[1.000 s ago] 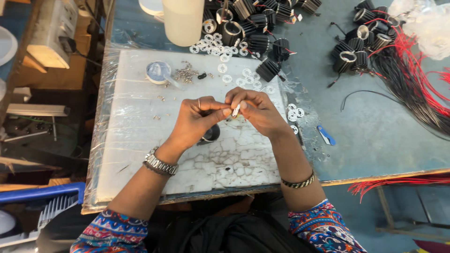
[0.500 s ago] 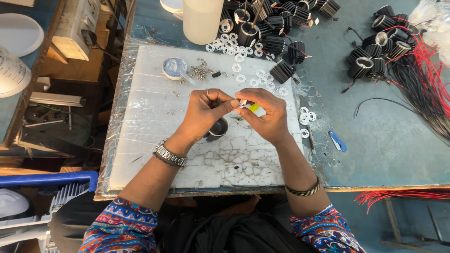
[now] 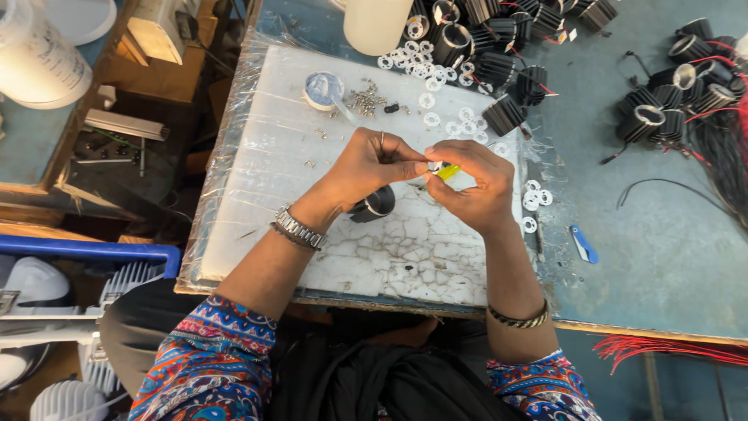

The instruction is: The person assembles LED light components by placing a circuit board into a metal heat sink, securing it using an electric screwdriver, and then attaching a white plastic cover piece over the assembly.

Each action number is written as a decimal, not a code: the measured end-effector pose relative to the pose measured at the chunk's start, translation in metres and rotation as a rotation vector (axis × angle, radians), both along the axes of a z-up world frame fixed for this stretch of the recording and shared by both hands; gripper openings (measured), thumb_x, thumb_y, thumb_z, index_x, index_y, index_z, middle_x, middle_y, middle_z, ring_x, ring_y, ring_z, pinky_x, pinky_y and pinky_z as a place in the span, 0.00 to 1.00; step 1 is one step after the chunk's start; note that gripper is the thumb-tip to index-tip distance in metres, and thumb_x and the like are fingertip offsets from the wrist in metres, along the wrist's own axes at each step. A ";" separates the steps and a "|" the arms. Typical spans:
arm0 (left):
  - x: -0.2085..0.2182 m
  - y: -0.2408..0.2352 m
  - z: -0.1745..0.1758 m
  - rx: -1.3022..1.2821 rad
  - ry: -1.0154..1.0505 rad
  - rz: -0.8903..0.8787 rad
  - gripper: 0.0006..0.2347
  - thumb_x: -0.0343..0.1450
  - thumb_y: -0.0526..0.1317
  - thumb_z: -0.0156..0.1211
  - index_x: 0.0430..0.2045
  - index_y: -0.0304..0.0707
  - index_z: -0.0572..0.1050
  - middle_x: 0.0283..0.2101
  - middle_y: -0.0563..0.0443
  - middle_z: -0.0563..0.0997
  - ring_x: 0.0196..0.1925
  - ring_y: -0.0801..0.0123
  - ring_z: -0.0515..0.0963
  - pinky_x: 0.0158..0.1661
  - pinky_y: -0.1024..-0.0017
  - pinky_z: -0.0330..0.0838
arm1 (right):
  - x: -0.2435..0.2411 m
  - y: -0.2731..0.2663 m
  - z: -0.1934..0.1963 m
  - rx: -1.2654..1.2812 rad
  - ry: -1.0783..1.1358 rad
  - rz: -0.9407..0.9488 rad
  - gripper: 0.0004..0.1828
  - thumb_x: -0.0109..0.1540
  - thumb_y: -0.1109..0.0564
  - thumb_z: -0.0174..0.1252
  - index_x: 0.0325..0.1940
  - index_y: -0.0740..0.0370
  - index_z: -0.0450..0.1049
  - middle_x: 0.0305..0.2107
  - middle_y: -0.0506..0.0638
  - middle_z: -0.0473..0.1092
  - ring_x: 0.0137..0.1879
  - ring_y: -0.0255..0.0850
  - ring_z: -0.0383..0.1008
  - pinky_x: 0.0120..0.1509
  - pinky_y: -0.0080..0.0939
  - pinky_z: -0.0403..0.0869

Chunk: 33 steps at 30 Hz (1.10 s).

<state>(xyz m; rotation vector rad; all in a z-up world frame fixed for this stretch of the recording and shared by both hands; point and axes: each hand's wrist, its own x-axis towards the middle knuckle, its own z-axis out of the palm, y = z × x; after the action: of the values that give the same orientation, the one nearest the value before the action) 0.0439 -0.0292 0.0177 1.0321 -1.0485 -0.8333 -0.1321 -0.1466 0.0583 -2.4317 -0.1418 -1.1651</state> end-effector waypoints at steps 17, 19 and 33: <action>0.009 0.002 -0.012 -0.044 0.225 -0.116 0.05 0.69 0.32 0.70 0.34 0.28 0.84 0.22 0.56 0.77 0.18 0.84 0.65 0.20 0.81 0.54 | -0.001 0.014 -0.005 0.080 -0.100 0.038 0.24 0.59 0.66 0.71 0.57 0.66 0.72 0.48 0.57 0.77 0.52 0.42 0.81 0.59 0.38 0.79; 0.023 0.005 -0.011 -0.114 0.294 -0.099 0.03 0.70 0.31 0.69 0.33 0.28 0.82 0.22 0.56 0.75 0.19 0.82 0.63 0.21 0.80 0.53 | 0.001 0.011 -0.009 0.167 -0.110 0.084 0.26 0.60 0.65 0.71 0.60 0.68 0.70 0.51 0.58 0.75 0.54 0.41 0.80 0.62 0.39 0.78; 0.137 0.072 0.002 -0.359 0.393 0.033 0.05 0.73 0.30 0.67 0.27 0.31 0.77 0.20 0.57 0.68 0.18 0.79 0.56 0.23 0.76 0.49 | 0.054 0.003 -0.055 0.707 0.125 0.172 0.17 0.67 0.64 0.62 0.60 0.67 0.72 0.50 0.52 0.75 0.55 0.34 0.77 0.56 0.35 0.78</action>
<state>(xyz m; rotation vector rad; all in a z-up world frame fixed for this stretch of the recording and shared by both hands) 0.1812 0.0428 0.0198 0.5517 -0.8033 -0.7483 -0.0785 -0.1437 0.0038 -1.8142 0.0883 -0.8025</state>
